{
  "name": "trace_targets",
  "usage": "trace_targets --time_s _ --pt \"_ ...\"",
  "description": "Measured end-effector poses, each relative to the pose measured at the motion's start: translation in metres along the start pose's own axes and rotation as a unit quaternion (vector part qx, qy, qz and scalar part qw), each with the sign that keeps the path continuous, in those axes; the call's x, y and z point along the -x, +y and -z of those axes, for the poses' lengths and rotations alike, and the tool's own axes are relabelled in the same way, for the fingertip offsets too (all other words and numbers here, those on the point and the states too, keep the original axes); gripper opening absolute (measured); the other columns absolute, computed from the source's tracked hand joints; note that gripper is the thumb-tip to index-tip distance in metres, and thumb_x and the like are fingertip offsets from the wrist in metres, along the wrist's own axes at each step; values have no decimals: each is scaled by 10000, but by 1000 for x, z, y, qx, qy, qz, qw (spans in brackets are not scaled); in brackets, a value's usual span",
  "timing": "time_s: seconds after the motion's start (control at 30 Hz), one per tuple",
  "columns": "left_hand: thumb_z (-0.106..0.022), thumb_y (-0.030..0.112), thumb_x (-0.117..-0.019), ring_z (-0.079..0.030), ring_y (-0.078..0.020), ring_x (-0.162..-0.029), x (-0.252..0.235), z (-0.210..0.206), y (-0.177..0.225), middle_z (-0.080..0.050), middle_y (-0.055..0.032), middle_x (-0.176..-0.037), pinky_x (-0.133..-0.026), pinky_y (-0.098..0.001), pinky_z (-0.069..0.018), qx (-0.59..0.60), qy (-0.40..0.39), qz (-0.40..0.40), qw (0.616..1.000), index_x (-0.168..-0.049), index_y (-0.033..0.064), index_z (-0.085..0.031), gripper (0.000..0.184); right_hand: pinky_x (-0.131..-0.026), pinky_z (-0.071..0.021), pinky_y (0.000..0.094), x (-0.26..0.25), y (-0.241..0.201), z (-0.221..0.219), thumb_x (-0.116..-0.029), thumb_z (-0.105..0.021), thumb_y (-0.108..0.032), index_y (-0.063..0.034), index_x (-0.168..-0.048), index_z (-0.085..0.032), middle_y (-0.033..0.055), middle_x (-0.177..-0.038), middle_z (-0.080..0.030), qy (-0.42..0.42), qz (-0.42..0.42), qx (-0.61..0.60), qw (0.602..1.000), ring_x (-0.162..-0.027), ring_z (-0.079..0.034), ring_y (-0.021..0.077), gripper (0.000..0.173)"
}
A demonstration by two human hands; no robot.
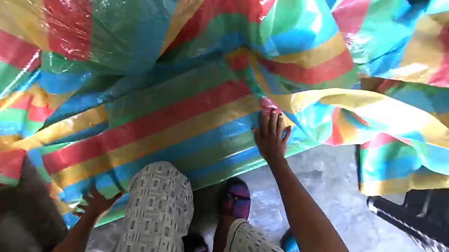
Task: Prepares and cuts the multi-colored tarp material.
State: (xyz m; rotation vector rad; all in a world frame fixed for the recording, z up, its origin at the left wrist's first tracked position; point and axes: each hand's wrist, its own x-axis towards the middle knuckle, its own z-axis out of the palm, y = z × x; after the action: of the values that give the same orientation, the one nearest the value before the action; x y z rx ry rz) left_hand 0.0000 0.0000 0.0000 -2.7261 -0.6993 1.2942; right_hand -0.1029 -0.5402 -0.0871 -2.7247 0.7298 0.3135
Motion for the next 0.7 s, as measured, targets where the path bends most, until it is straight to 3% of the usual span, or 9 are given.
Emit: trace_targets --time_s 0.07,0.13,0.2,0.27,0.33,0.43,0.5,0.6,0.7 --pt "-625 324 -1020 -360 -556 -1432 34 34 62 -358 -417 -1521 -1158 -669 -304 25 32 -79 996 -1512 -123 -347 720 -1141 -107 780 1 0 1 -1083 -337 -519 -243 -1641 -262 109 -1714 -171 4 8 -8 1000 -1570 -159 387 627" --pt "-576 161 -1031 -458 -525 -1376 67 43 142 -479 -389 -1445 -1147 -625 -359 42 106 -292 950 -1409 -135 -501 486 -1137 -102 789 0 1 0 -1080 -345 -531 -221 -1640 -269 138 -1708 -180 12 16 -18 1000 -1562 -170 409 644" --pt "-555 157 -1048 -491 -474 -1373 80 23 228 -520 -312 -1456 -1148 -613 -376 11 126 -482 867 -1377 -59 -583 395 -1140 -102 784 1 2 -1 -1080 -333 -545 -219 -1646 -247 143 -1711 -160 18 21 -13 1000 -1563 -168 408 658" --pt "-537 232 -1056 -419 -414 -1458 81 -10 313 -456 -237 -1556 -1192 -584 -331 -27 134 -596 791 -1435 52 -583 422 -1148 -103 775 2 2 -1 -1078 -334 -551 -225 -1647 -243 141 -1713 -151 20 18 -5 1000 -1567 -155 400 662" --pt "-511 320 -1060 -321 -395 -1518 81 -31 383 -369 -202 -1626 -1218 -589 -269 -39 146 -625 766 -1517 133 -513 494 -1156 -94 766 1 -1 4 -1079 -341 -542 -226 -1650 -228 145 -1715 -138 -7 4 4 1000 -1572 -132 396 662" --pt "-472 409 -1061 -301 -411 -1523 86 -38 447 -388 -176 -1622 -1209 -609 -259 -19 207 -623 754 -1546 182 -477 535 -1151 -111 763 -2 -5 17 -1081 -371 -512 -232 -1647 -238 147 -1710 -158 -38 -10 -1 999 -1569 -145 398 646" --pt "-447 447 -1057 -231 -405 -1552 88 -41 464 -329 -132 -1664 -1224 -624 -184 -19 210 -615 759 -1564 199 -444 564 -1155 -116 758 -2 -4 22 -1077 -404 -494 -233 -1642 -260 150 -1704 -185 -47 -7 -12 999 -1564 -159 408 639" --pt "-456 508 -1033 -147 -408 -1575 85 -49 469 -308 -138 -1673 -1236 -663 -44 -23 217 -611 761 -1561 174 -450 625 -1148 -146 756 -4 -4 34 -1059 -482 -475 -227 -1642 -258 176 -1696 -194 -82 -1 -29 996 -1558 -162 427 672" --pt "-407 553 -1037 -120 -409 -1580 78 -57 469 -310 -126 -1675 -1232 -673 -6 -39 255 -611 748 -1559 166 -453 652 -1158 -229 719 5 6 64 -1031 -604 -366 -160 -1599 -367 205 -1624 -354 -115 -14 -152 982 -1509 -305 424 649"
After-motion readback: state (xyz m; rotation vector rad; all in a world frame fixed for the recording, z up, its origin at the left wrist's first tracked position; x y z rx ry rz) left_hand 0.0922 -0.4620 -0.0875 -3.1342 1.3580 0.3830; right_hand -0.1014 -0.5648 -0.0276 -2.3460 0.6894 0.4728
